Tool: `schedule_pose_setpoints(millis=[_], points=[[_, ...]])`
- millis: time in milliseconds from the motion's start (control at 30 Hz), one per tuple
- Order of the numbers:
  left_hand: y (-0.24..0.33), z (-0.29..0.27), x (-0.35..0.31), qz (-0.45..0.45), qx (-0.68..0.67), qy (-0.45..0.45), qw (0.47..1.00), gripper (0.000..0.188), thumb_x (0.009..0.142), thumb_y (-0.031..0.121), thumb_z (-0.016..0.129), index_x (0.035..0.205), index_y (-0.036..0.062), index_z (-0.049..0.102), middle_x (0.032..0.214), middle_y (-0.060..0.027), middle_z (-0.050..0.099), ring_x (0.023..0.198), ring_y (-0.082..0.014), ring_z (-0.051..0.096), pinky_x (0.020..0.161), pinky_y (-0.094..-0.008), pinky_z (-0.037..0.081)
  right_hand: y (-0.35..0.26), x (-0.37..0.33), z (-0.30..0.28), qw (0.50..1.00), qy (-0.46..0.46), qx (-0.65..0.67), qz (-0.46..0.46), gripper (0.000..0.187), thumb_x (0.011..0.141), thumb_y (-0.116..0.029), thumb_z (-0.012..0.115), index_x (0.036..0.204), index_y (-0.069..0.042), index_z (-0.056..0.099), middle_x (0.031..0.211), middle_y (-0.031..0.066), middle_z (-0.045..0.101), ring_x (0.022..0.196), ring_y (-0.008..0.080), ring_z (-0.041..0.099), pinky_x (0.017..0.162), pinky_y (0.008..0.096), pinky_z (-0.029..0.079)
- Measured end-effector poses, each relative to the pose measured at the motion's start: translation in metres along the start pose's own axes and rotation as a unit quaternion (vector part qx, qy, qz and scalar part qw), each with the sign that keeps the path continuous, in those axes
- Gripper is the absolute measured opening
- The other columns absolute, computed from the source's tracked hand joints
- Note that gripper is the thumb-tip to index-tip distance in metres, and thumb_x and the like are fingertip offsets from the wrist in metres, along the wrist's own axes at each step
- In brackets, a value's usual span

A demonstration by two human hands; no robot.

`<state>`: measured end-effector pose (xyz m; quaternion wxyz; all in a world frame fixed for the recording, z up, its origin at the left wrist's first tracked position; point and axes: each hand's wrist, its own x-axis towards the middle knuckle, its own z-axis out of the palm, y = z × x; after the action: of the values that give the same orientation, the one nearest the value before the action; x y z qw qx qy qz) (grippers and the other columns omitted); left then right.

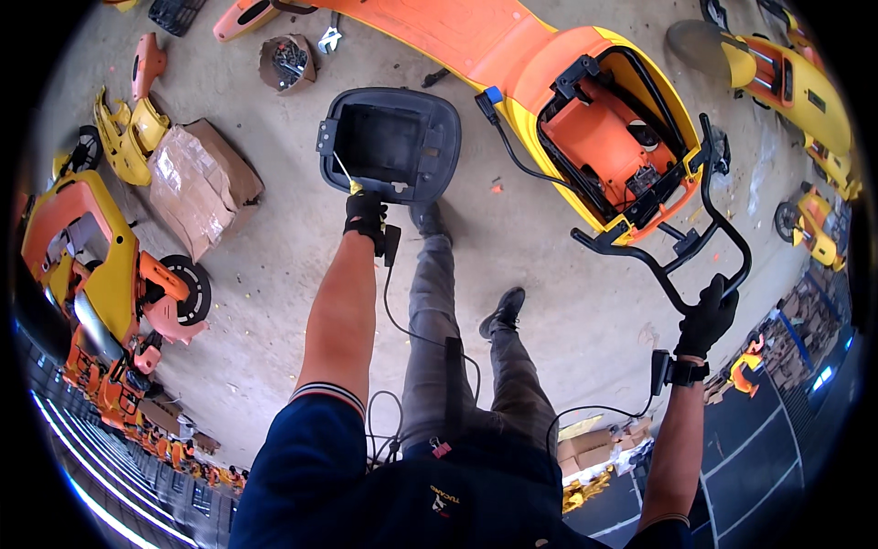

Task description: The person uses a screwdriver to remove screws from the seat assembly of an orange and yellow electric scooter. They then detach the seat and place it on the floor, revealing the internal components of the scooter's body.

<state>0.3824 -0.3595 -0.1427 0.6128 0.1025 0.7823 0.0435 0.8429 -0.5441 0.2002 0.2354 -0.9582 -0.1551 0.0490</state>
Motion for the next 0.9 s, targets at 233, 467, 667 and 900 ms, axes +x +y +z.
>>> schedule_pose_setpoints(millis=[233, 467, 667, 900], points=[[-0.011, 0.002, -0.013, -0.057, -0.042, -0.028, 0.997, 0.020, 0.087, 0.021, 0.064, 0.095, 0.0047, 0.057, 0.071, -0.0097, 0.061, 0.058, -0.0210, 0.061, 0.048, -0.0310, 0.044, 0.003, -0.001, 0.000, 1.000, 0.009, 0.007, 0.007, 0.031, 0.088, -0.033, 0.061, 0.088, -0.002, 0.058, 0.066, 0.0018, 0.051, 0.061, 0.0120, 0.047, 0.057, 0.0288, 0.037], [-0.019, 0.003, -0.006, -0.048, -0.024, 0.020, 0.998, 0.025, 0.087, 0.015, 0.060, 0.109, 0.0037, 0.052, 0.086, -0.0161, 0.063, 0.074, -0.0299, 0.065, 0.062, -0.0417, 0.051, -0.006, -0.003, 0.004, 1.000, 0.010, 0.006, 0.006, 0.032, 0.088, -0.034, 0.062, 0.087, -0.003, 0.057, 0.065, 0.0007, 0.049, 0.058, 0.0105, 0.045, 0.054, 0.0276, 0.035], [0.014, 0.015, -0.034, 0.533, 0.446, 0.259, 0.671, 0.046, 0.079, 0.005, 0.060, 0.124, 0.0071, 0.052, 0.122, -0.0192, 0.053, 0.113, -0.0378, 0.051, 0.093, -0.0451, 0.042, 0.001, -0.003, 0.001, 0.999, 0.017, 0.023, 0.014, 0.030, 0.088, -0.033, 0.063, 0.087, -0.003, 0.057, 0.064, -0.0002, 0.048, 0.055, 0.0084, 0.043, 0.051, 0.0251, 0.033], [0.049, 0.023, -0.027, 0.405, 0.540, 0.060, 0.736, 0.031, 0.084, 0.010, 0.054, 0.114, 0.0152, 0.057, 0.118, -0.0167, 0.055, 0.106, -0.0373, 0.056, 0.084, -0.0473, 0.048, 0.000, -0.003, -0.001, 0.998, 0.011, 0.034, 0.044, 0.030, 0.089, -0.032, 0.064, 0.089, -0.003, 0.057, 0.065, -0.0012, 0.047, 0.054, 0.0069, 0.041, 0.049, 0.0237, 0.032]])
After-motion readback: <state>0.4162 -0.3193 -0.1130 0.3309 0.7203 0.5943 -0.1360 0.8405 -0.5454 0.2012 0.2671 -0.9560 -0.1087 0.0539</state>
